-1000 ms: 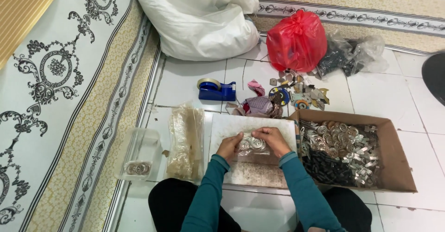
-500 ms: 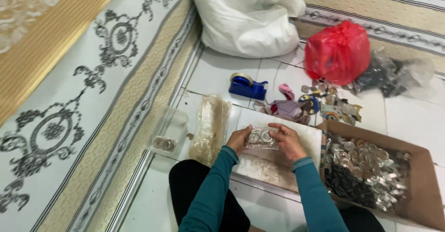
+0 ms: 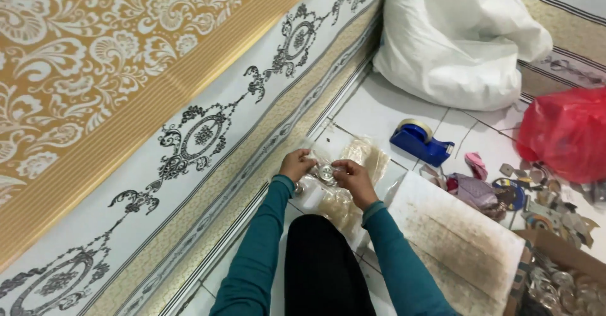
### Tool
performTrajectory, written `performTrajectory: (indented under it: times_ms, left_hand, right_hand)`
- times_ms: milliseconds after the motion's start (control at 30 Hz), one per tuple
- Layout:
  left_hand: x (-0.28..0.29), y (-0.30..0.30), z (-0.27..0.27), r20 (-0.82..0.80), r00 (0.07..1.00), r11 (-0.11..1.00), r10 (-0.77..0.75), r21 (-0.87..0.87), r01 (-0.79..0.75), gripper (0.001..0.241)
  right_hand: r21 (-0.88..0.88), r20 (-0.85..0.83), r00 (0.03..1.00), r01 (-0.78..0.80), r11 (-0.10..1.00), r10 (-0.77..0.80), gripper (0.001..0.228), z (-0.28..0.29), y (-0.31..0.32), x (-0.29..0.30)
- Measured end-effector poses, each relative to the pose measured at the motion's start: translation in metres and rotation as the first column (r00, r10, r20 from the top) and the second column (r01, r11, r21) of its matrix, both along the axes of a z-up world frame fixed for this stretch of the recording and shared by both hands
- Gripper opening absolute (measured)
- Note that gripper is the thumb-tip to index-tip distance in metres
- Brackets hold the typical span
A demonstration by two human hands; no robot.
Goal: Sorting and arranging small metal decorative components from a box onto a flat surface while sitting on the floor.
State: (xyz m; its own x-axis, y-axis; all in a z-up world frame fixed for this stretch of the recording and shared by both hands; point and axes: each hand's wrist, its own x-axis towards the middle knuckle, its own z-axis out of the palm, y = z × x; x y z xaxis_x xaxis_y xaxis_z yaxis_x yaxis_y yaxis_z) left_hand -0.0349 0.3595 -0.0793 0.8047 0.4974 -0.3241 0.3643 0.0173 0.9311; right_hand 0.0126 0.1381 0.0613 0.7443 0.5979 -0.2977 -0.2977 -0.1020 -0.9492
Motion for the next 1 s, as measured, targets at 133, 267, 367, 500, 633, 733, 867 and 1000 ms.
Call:
performTrajectory:
  times_ms: [133,267,367,500,633,733,867,1000]
  left_hand:
    - [-0.02,0.03,0.029,-0.12,0.993,0.981,0.024,0.195,0.0,0.054]
    - [-0.028,0.028,0.055,-0.197,0.98,0.953,0.029,0.3,0.032,0.042]
    - [-0.029,0.03,0.063,-0.198,0.979,0.966,0.058,0.258,-0.005,0.043]
    - [-0.023,0.029,0.041,-0.36,0.926,0.748,-0.114,0.582,0.319,0.042]
    - [-0.014,0.027,0.017,-0.267,0.95,0.627,-0.161,0.716,0.308,0.026]
    - [-0.007,0.021,-0.001,-0.359,0.917,0.393,-0.176,0.828,0.4,0.013]
    - [-0.013,0.002,0.025,-0.437,0.894,0.092,-0.099,0.891,0.446,0.019]
    - [-0.016,0.0,0.019,-0.372,0.928,-0.032,-0.012,0.928,0.371,0.014]
  right_hand:
    - [-0.029,0.07,0.996,-0.049,0.998,0.051,0.033,-0.063,0.046,0.016]
    - [-0.382,0.309,0.928,-0.08,0.921,0.209,0.03,-0.097,0.076,0.023]
    - [-0.506,0.344,0.9,-0.063,0.86,0.268,0.027,-0.125,0.092,0.025]
    - [-0.572,0.338,0.891,-0.062,0.818,0.304,0.031,-0.134,0.105,0.017]
    - [-0.607,0.393,0.814,-0.121,0.785,0.429,0.028,-0.103,0.106,0.005]
    - [-0.675,0.451,0.705,-0.132,0.726,0.547,0.025,-0.105,0.111,0.001]
    - [-0.75,0.483,0.589,-0.103,0.653,0.648,0.021,-0.116,0.115,0.0]
    - [-0.77,0.598,0.384,0.028,0.638,0.704,0.007,-0.146,0.111,0.009]
